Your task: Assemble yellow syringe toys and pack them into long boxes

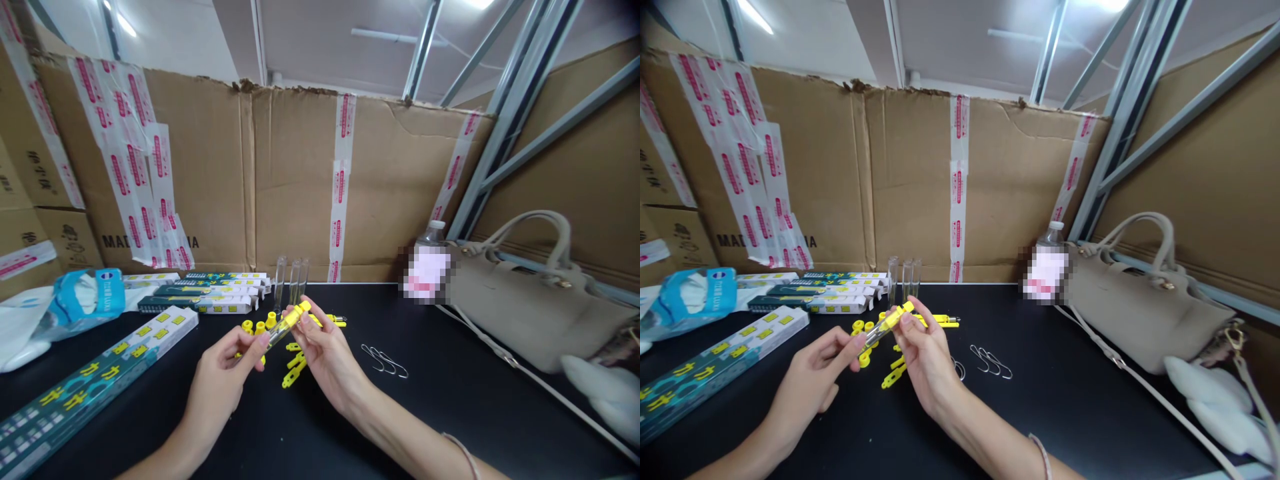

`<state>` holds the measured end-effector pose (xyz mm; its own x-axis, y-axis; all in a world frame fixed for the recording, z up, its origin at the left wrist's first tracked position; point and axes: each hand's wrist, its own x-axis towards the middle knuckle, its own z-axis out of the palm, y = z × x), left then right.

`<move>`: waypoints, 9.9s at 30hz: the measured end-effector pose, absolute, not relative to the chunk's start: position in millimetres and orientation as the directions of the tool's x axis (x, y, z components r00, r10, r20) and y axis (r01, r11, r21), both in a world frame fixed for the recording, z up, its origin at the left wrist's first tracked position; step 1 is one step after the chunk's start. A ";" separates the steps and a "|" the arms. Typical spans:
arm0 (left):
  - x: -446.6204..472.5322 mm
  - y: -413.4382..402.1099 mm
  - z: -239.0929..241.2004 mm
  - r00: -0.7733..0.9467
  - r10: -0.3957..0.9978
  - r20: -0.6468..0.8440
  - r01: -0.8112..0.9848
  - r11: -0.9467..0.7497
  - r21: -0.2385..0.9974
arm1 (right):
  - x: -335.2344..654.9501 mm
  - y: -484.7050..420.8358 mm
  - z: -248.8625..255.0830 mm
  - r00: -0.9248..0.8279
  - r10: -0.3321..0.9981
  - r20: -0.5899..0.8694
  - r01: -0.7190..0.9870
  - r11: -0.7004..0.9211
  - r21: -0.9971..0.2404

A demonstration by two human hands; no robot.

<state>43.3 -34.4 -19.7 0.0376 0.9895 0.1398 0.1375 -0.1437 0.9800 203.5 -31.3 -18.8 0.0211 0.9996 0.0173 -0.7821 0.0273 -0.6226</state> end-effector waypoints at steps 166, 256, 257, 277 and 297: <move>39.0 -36.6 -9.7 0.103 0.975 -0.198 0.101 0.187 0.977 | 205.5 -35.5 -20.0 0.107 0.994 -0.027 -0.667 0.052 -0.743; 16.2 -34.6 -14.9 0.420 0.836 0.353 0.720 -0.544 0.430 | 304.0 -24.3 17.3 -0.358 0.915 0.183 0.888 0.395 -0.235; 16.3 -34.9 -14.9 0.422 0.837 0.349 0.719 -0.544 0.433 | 304.8 -23.7 15.9 -0.340 0.927 0.160 0.896 0.371 -0.244; 18.4 -38.9 -10.9 0.429 0.816 0.388 0.687 -0.573 0.447 | 240.5 -40.7 -0.1 -0.235 0.879 0.414 0.583 0.469 -0.664; 20.6 -42.1 -7.9 0.438 0.850 0.293 0.641 -0.523 0.561 | 227.8 -42.4 -19.3 -0.191 0.918 0.349 0.278 0.391 -0.877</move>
<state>20.6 -42.1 -7.9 0.4378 0.8501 0.2927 0.6415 -0.5235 0.5608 227.8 -42.4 -19.3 -0.1913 0.9176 0.3486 0.2778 0.3912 -0.8774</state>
